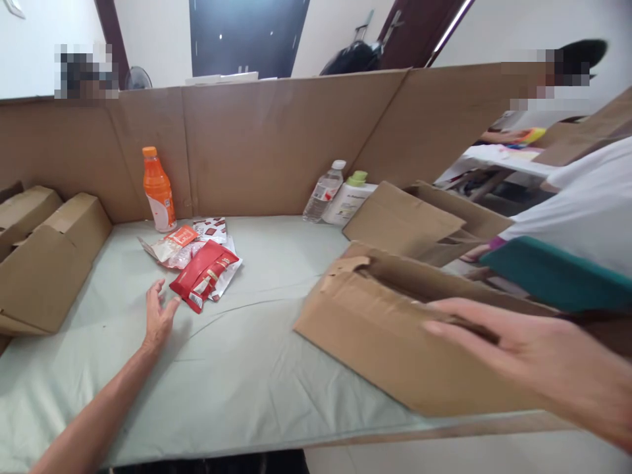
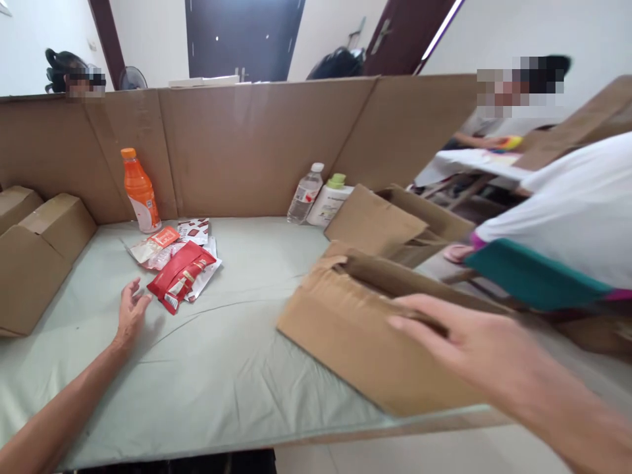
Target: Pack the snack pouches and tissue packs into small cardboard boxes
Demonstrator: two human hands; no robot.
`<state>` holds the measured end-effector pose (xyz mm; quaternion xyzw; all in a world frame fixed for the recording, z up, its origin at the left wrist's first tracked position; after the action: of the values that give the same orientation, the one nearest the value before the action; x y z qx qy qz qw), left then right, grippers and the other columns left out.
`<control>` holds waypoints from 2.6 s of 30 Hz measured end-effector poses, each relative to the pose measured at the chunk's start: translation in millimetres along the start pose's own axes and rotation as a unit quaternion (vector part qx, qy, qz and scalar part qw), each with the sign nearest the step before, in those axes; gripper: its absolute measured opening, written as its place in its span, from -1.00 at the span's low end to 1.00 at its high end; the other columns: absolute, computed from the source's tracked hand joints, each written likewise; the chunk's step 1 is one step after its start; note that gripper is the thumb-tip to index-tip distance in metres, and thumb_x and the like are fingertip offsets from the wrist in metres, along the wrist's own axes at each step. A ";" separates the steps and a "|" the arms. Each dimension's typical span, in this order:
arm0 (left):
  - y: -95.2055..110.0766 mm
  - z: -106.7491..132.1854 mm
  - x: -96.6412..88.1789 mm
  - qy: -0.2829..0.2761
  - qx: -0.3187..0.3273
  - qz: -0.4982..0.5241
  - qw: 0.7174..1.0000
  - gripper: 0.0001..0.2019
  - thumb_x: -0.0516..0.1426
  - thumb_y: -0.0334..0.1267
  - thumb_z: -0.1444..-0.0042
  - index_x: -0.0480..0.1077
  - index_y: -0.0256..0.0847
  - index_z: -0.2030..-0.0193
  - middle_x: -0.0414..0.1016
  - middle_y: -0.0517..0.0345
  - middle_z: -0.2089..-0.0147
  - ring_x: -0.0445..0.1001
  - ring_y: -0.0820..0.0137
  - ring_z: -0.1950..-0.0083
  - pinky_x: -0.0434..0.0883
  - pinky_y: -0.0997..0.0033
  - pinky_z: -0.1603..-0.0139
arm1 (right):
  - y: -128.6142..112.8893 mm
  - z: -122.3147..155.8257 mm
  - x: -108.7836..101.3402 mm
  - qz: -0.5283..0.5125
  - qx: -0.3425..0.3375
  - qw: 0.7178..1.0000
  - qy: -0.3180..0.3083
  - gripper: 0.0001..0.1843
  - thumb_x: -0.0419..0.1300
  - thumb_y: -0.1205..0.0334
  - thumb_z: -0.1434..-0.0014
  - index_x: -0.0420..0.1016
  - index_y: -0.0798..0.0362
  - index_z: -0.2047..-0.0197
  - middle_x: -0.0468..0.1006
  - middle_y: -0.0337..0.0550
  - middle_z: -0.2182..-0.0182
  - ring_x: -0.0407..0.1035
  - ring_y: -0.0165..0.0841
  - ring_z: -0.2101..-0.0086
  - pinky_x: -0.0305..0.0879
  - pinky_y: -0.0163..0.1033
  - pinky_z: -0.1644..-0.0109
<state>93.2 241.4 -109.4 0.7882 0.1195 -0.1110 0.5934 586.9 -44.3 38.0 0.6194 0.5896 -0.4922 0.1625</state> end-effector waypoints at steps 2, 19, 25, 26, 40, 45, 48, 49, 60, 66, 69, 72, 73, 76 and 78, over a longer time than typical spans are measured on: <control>13.5 21.5 -3.0 -0.040 0.017 0.009 0.999 -0.37 0.23 0.03 -0.14 0.27 -0.07 -0.33 0.26 -0.13 -0.40 0.28 0.02 -0.42 0.35 -0.05 -0.34 | -57.3 15.1 21.1 -0.035 -0.061 0.996 -0.053 -0.31 -0.01 -0.67 -0.04 0.62 -0.31 0.37 0.70 -0.08 0.46 0.54 -0.15 0.54 0.39 -0.06 0.52; 73.2 114.9 3.4 -0.377 0.088 0.136 0.912 0.35 0.39 0.31 0.09 -0.40 0.01 -0.60 -0.24 -0.14 -0.63 -0.11 -0.20 -0.59 0.03 -0.21 -0.53 | -314.4 76.5 51.0 -0.187 -0.401 0.872 -0.209 -0.67 -0.03 0.42 -0.43 0.58 0.08 0.16 0.55 -0.20 0.49 0.41 -0.36 0.47 0.32 -0.24 0.36; 81.0 112.5 2.1 -0.359 0.128 0.069 0.922 0.26 0.41 -0.07 0.04 -0.37 0.00 -0.60 -0.15 -0.12 -0.61 -0.04 -0.17 -0.58 0.04 -0.20 -0.54 | -288.0 59.4 23.6 -0.267 -0.353 0.883 -0.158 -0.78 0.12 0.30 -0.41 0.62 -0.03 0.07 0.71 -0.16 0.30 0.61 -0.32 0.28 0.53 -0.27 0.15; 79.4 112.6 -3.0 -0.354 0.126 0.055 0.925 0.23 0.38 -0.08 0.02 -0.37 0.00 -0.60 -0.15 -0.11 -0.62 -0.04 -0.17 -0.58 0.01 -0.21 -0.54 | -276.8 50.5 18.9 -0.291 -0.327 0.889 -0.136 -0.80 0.16 0.29 -0.39 0.63 -0.07 0.08 0.72 -0.20 0.30 0.61 -0.32 0.28 0.54 -0.28 0.15; 39.8 142.5 -90.5 -0.314 -0.017 0.015 0.949 0.30 0.21 0.52 0.10 -0.37 0.05 -0.60 -0.25 -0.02 -0.65 -0.23 -0.30 -0.60 -0.05 -0.33 -0.54 | -178.5 1.4 285.7 -0.484 0.267 0.767 -0.324 -0.92 0.33 0.26 -0.17 0.61 0.09 0.30 0.70 -0.06 0.29 0.53 -0.35 0.41 0.38 -0.35 0.46; 32.8 142.4 -92.1 -0.310 -0.013 -0.012 0.950 0.29 0.23 0.48 0.08 -0.43 0.11 -0.59 -0.33 0.02 -0.66 -0.19 -0.30 -0.60 -0.03 -0.31 -0.54 | -209.4 6.0 322.2 -0.518 0.286 0.715 -0.372 -0.77 0.22 0.19 -0.35 0.52 0.11 0.33 0.68 -0.04 0.36 0.48 -0.45 0.52 0.36 -0.43 0.57; 38.5 139.0 -90.1 -0.308 -0.002 -0.017 0.951 0.26 0.23 0.45 0.03 -0.41 0.06 -0.60 -0.24 -0.05 -0.65 -0.14 -0.29 -0.59 0.01 -0.29 -0.54 | -217.9 1.6 329.2 -0.521 0.293 0.700 -0.392 -0.72 0.19 0.20 -0.39 0.49 0.11 0.37 0.65 -0.08 0.45 0.47 -0.46 0.56 0.33 -0.45 0.62; 40.5 138.0 -89.2 -0.307 0.000 -0.015 0.952 0.26 0.22 0.45 0.02 -0.40 0.04 -0.60 -0.21 -0.07 -0.64 -0.12 -0.29 -0.59 0.02 -0.28 -0.54 | -219.8 0.3 331.1 -0.519 0.294 0.698 -0.395 -0.72 0.20 0.19 -0.38 0.48 0.11 0.37 0.64 -0.10 0.47 0.46 -0.46 0.58 0.32 -0.46 0.63; 47.6 138.6 -85.2 -0.301 -0.003 -0.014 0.953 0.23 0.22 0.46 0.04 -0.34 0.10 -0.60 -0.07 0.00 -0.62 -0.04 -0.28 -0.57 0.04 -0.30 -0.54 | -227.7 -1.1 329.2 -0.493 0.296 0.721 -0.387 -0.71 0.15 0.11 -0.42 0.46 0.08 0.31 0.61 -0.16 0.46 0.46 -0.47 0.57 0.31 -0.45 0.63; 49.4 139.1 -84.2 -0.294 -0.016 -0.005 0.956 0.27 0.20 0.49 0.07 -0.36 0.04 -0.61 -0.05 -0.03 -0.61 -0.11 -0.31 -0.58 0.01 -0.35 -0.54 | -234.0 -7.2 331.6 -0.461 0.286 0.737 -0.403 -0.68 0.24 0.07 -0.36 0.43 0.09 0.36 0.54 -0.22 0.58 0.39 -0.47 0.65 0.24 -0.44 0.68; 50.8 138.8 -81.7 -0.299 -0.022 -0.006 0.954 0.26 0.21 0.49 0.07 -0.30 0.01 -0.61 -0.06 -0.06 -0.61 -0.10 -0.29 -0.58 0.02 -0.30 -0.54 | -236.3 -6.4 332.7 -0.449 0.279 0.741 -0.413 -0.67 0.23 0.10 -0.37 0.40 0.08 0.39 0.53 -0.22 0.60 0.34 -0.50 0.67 0.24 -0.44 0.65; 51.4 139.5 -79.5 -0.303 -0.022 -0.002 0.953 0.25 0.20 0.49 0.07 -0.29 0.01 -0.60 -0.10 -0.07 -0.62 -0.09 -0.27 -0.58 0.00 -0.29 -0.55 | -239.4 -4.0 330.2 -0.443 0.265 0.743 -0.426 -0.62 0.23 -0.05 -0.36 0.42 0.08 0.34 0.56 -0.20 0.56 0.35 -0.49 0.65 0.24 -0.43 0.63; 51.3 139.4 -79.6 -0.301 -0.019 -0.002 0.953 0.25 0.19 0.50 0.06 -0.31 0.01 -0.60 -0.12 -0.08 -0.62 -0.08 -0.26 -0.58 0.00 -0.30 -0.55 | -241.0 -3.2 329.9 -0.439 0.259 0.744 -0.432 -0.60 0.24 -0.09 -0.34 0.44 0.08 0.33 0.56 -0.19 0.56 0.36 -0.48 0.64 0.23 -0.43 0.63; 48.9 139.7 -79.6 -0.299 -0.013 -0.010 0.954 0.26 0.17 0.50 0.05 -0.40 0.03 -0.60 -0.13 -0.10 -0.62 -0.04 -0.26 -0.57 -0.01 -0.32 -0.54 | -247.2 -1.8 333.5 -0.418 0.239 0.755 -0.445 -0.63 0.31 -0.03 -0.28 0.46 0.09 0.37 0.55 -0.19 0.59 0.34 -0.46 0.65 0.20 -0.40 0.63; 47.0 139.1 -80.0 -0.294 -0.015 -0.019 0.955 0.28 0.18 0.48 0.05 -0.44 0.02 -0.59 -0.12 -0.11 -0.61 -0.06 -0.26 -0.58 -0.01 -0.32 -0.54 | -251.2 -2.4 338.9 -0.402 0.226 0.768 -0.445 -0.69 0.33 0.10 -0.28 0.46 0.09 0.42 0.51 -0.22 0.62 0.32 -0.47 0.65 0.21 -0.40 0.61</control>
<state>27.9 90.5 -79.0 0.7091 -0.0442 -0.3474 0.6120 303.2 214.2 -137.2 0.0567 0.5183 -0.8519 0.0496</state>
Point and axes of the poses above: each hand's wrist, its own z-axis away from the middle knuckle, its own x-axis out of the palm, y = z × x, the point moved 10 cm from there along -z, towards the middle knuckle
